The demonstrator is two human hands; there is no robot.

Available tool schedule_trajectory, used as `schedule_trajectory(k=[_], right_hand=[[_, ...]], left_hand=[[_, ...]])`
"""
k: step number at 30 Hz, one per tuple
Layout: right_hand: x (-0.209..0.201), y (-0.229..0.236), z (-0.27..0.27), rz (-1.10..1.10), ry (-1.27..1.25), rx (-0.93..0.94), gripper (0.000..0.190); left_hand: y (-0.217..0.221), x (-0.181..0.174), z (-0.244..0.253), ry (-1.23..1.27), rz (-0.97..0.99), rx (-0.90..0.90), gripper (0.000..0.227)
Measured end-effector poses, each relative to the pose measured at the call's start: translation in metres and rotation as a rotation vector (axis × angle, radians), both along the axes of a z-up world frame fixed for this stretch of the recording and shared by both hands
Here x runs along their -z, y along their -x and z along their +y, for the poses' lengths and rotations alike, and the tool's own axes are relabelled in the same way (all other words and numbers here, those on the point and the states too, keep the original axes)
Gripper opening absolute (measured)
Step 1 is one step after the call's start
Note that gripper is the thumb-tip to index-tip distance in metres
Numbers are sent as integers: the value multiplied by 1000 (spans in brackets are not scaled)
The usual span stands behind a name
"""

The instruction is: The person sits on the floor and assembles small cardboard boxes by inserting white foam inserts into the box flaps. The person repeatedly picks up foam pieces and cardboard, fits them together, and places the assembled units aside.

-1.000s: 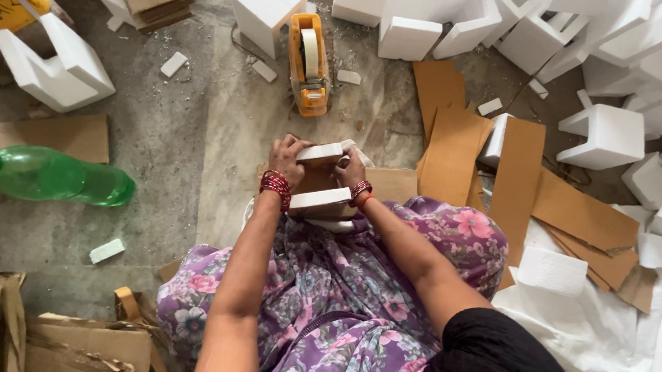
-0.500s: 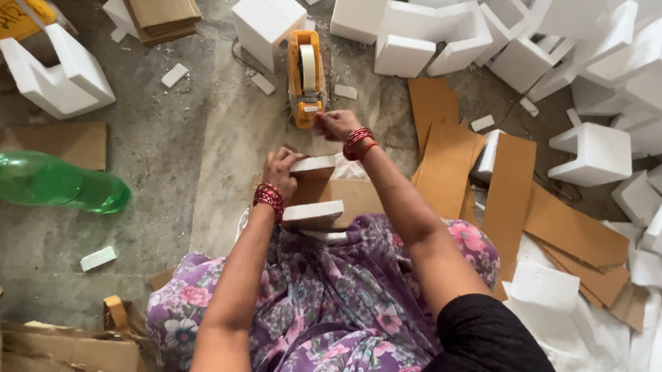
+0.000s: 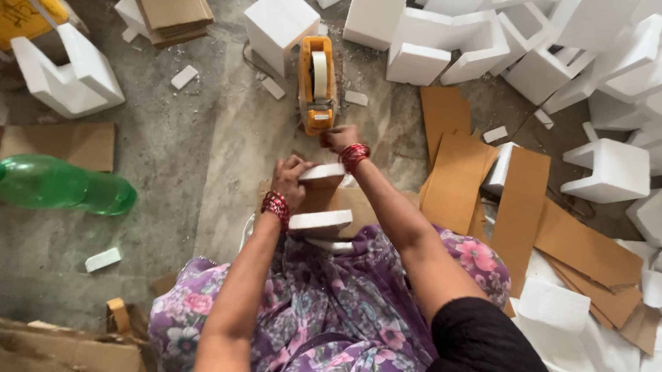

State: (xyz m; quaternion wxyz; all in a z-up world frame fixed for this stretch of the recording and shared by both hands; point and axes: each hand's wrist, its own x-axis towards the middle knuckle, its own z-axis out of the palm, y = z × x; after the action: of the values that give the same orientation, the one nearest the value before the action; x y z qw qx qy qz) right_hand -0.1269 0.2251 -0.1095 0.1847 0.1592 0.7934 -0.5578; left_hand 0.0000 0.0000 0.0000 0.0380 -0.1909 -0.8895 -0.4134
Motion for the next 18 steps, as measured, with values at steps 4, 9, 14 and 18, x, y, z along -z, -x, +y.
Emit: schedule_trajectory(k=[4, 9, 14, 18], right_hand=[[7, -5, 17, -23, -345, -614, 32], [23, -46, 30, -55, -410, -849, 42], [31, -55, 20, -124, -392, -570, 36], [13, -60, 8, 103, -572, -445, 25]], left_hand=[[12, -2, 1, 7, -17, 19, 70], [-4, 12, -4, -28, 30, 45, 62], [-6, 17, -1, -32, 67, 85, 62], [0, 8, -10, -7, 52, 67, 63]])
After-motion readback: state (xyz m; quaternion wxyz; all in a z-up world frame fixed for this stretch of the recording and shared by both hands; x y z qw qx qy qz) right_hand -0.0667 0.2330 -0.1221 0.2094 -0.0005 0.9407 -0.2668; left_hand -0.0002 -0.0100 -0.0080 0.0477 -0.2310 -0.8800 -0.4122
